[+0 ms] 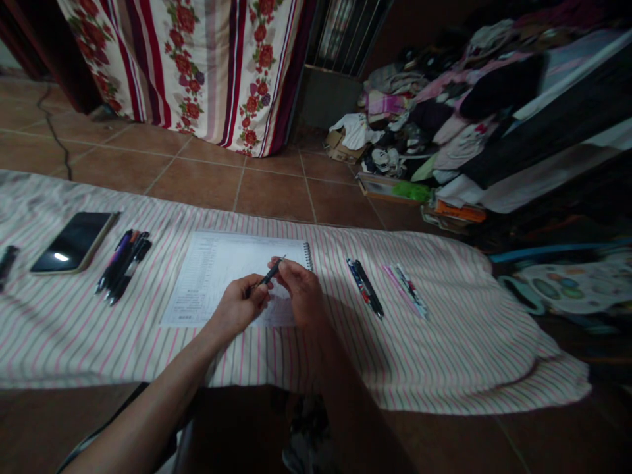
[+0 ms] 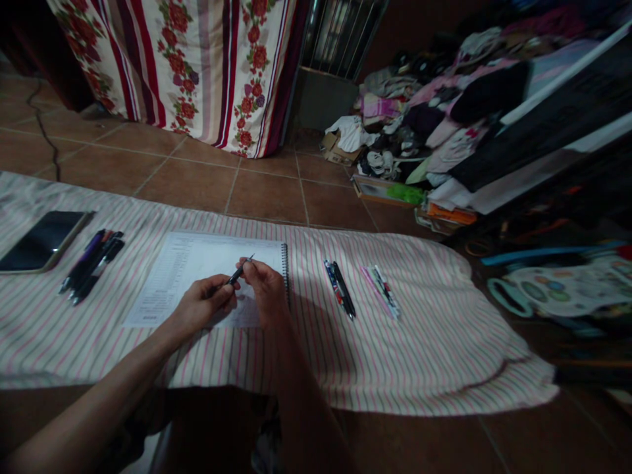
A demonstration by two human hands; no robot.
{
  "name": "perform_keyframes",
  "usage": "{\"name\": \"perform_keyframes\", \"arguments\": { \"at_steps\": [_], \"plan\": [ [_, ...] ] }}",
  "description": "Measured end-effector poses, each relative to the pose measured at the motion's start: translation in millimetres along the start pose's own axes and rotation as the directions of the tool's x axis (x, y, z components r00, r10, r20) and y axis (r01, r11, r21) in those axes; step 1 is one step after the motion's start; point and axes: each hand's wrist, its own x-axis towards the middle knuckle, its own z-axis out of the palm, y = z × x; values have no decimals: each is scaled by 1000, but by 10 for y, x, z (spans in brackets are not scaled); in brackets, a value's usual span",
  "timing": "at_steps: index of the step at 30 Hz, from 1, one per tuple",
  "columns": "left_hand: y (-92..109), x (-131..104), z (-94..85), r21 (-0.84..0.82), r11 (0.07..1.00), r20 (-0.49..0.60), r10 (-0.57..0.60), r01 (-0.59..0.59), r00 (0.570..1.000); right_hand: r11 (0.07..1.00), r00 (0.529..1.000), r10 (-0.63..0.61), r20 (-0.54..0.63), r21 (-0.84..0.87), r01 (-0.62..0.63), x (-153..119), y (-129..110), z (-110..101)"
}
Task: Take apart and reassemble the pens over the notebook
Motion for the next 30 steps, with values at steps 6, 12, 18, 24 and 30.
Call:
{"name": "perform_keyframes", "arguments": {
  "at_steps": [6,12,18,24,30],
  "plan": [
    [-2,-13,16,-21,1000,21,-16,17,1000,997,994,4,-107,-75,-12,22,20,-10],
    [-3,-2,3,-45,999,13,-23,24,1000,999,999,16,-42,-37,-17,21,41,0],
    [-6,4,-14,-48,999,6,-19,19,1000,1000,1000,19,24,-6,-19,27,78,15],
    [-33,-5,-21,-6,1000,19,0,0,1000,999,999,34,-19,-34,-34,21,68,30],
    [-84,22,-38,-13,1000,29,-12,13,999,999,999,38,3,26,-38,4,31,-4]
  ]
}}
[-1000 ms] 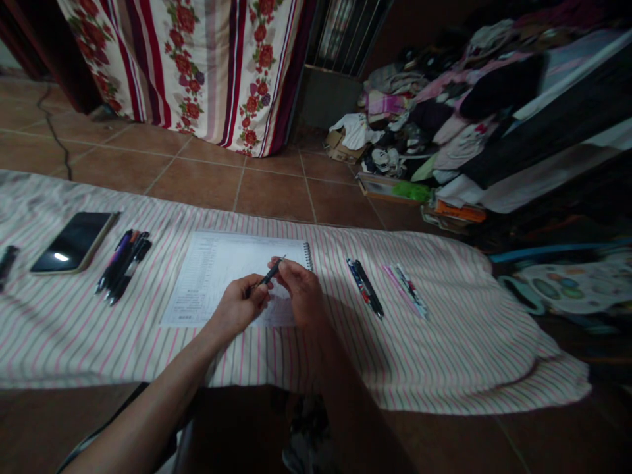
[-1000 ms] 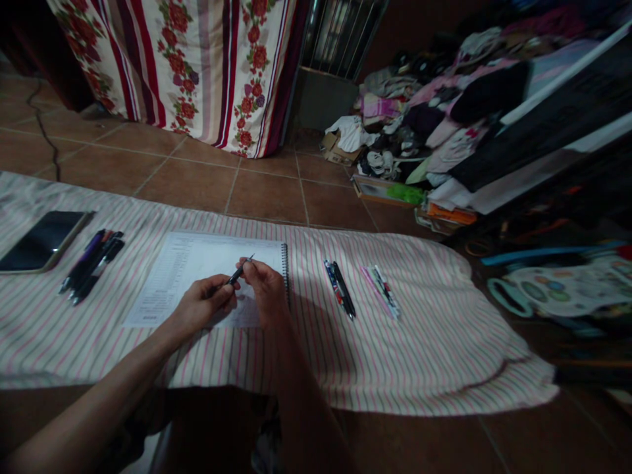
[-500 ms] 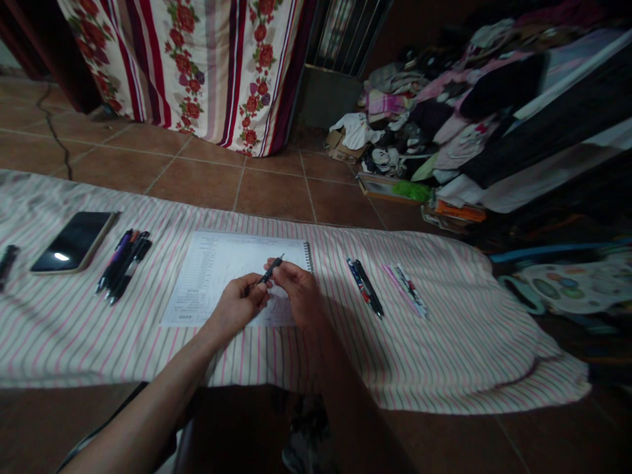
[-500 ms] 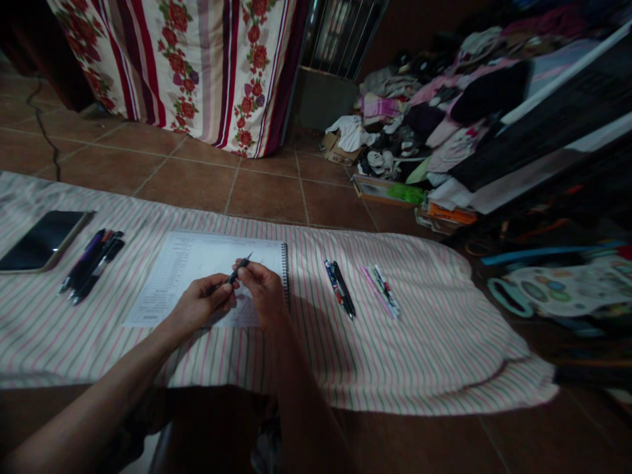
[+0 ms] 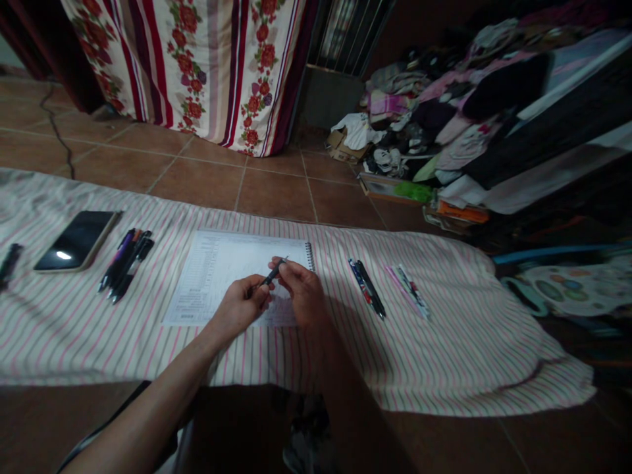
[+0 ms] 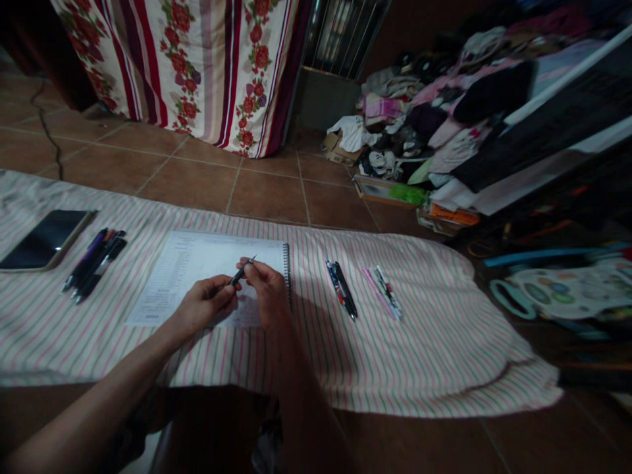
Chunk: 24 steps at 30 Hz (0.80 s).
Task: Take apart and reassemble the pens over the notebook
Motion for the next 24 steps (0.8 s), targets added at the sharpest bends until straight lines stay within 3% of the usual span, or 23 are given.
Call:
{"name": "perform_keyframes", "arguments": {
  "at_steps": [8,15,21,24],
  "plan": [
    [6,-30,23,-18,1000,11,-24,24,1000,985,993,-46,-112,-168,27,6,-20,10],
    [42,-17,36,-13,1000,-24,-2,2,1000,997,998,-62,8,-55,62,-3,-22,7],
    [43,-30,30,-6,1000,-13,-4,4,1000,995,993,-55,-108,-92,46,38,53,30],
    [58,-38,36,-5,1000,-12,0,0,1000,994,993,-52,-110,-103,40,31,54,28]
  ]
}}
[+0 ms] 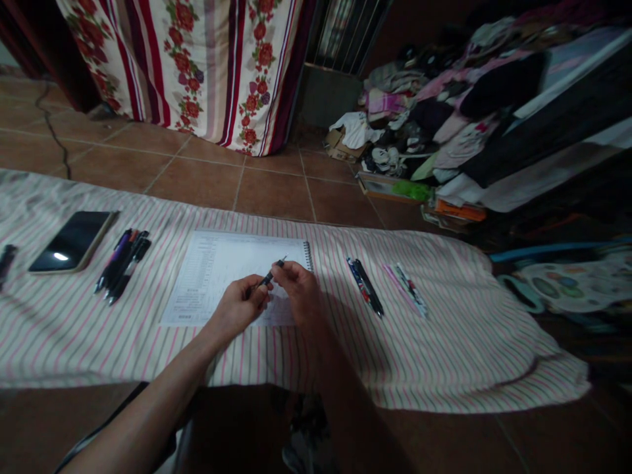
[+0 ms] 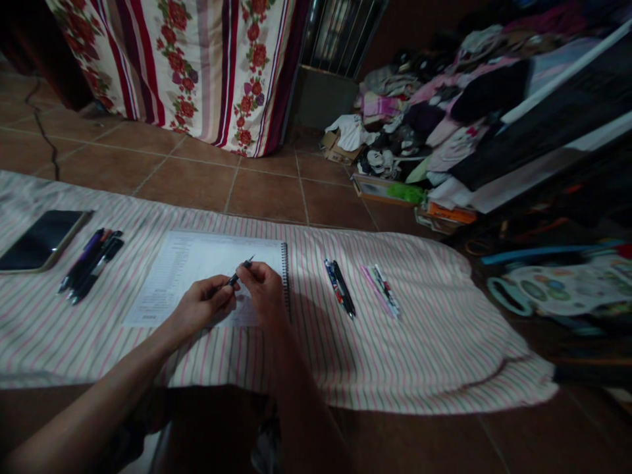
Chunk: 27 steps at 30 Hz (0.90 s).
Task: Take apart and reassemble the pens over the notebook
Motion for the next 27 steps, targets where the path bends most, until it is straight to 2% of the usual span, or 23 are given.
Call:
{"name": "perform_keyframes", "arguments": {
  "at_steps": [5,12,18,20,27],
  "plan": [
    [3,9,0,-4,1000,-4,-11,11,1000,997,991,-26,128,70,17,-18,-29,-24],
    [-19,1,-13,-17,1000,5,-11,11,1000,999,999,26,27,26,-26,-20,-26,4],
    [39,5,-4,-16,1000,-30,-26,25,999,995,993,39,112,90,-49,-29,-44,-31],
    [33,9,-5,-21,1000,-26,-24,23,999,993,993,35,109,108,-46,-21,-34,-41],
    [-58,29,-23,20,1000,-4,-1,1,1000,1000,1000,18,-9,-15,-18,1,-26,-46]
  ]
}}
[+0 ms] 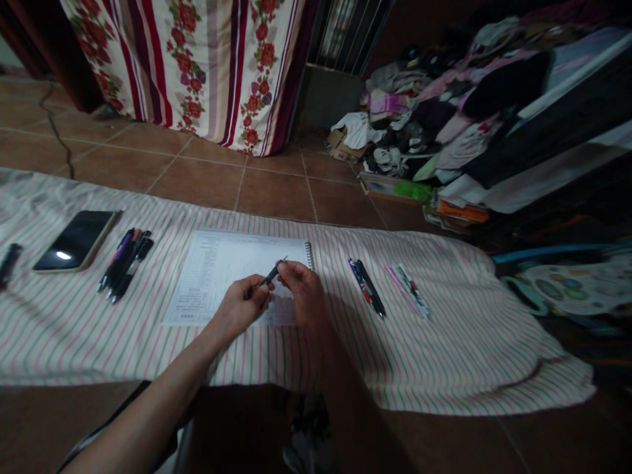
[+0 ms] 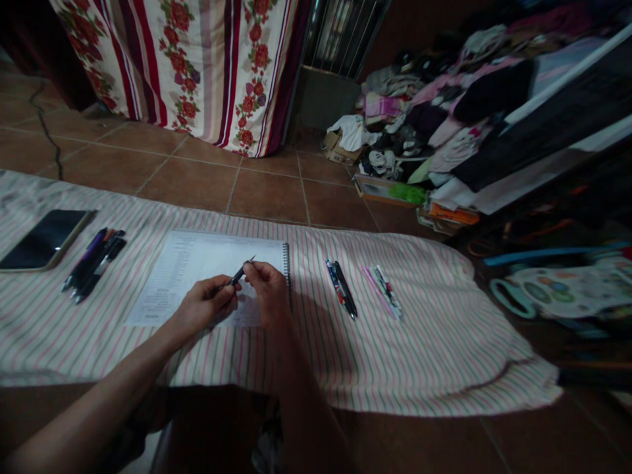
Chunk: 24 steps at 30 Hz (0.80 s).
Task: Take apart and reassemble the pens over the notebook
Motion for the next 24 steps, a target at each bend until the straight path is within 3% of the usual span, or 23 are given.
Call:
{"name": "perform_keyframes", "arguments": {
  "at_steps": [7,15,24],
  "plan": [
    [35,7,17,-63,998,-27,-24,22,999,1000,996,10,88,26,-12,-22,-26,-20],
    [7,10,18,-61,998,-30,-15,13,999,998,1000,-6,29,-59,8,-8,-11,19],
    [-25,18,14,-49,999,12,-1,1,1000,1000,997,2,76,30,-4,-24,-41,1]
  ]
}}
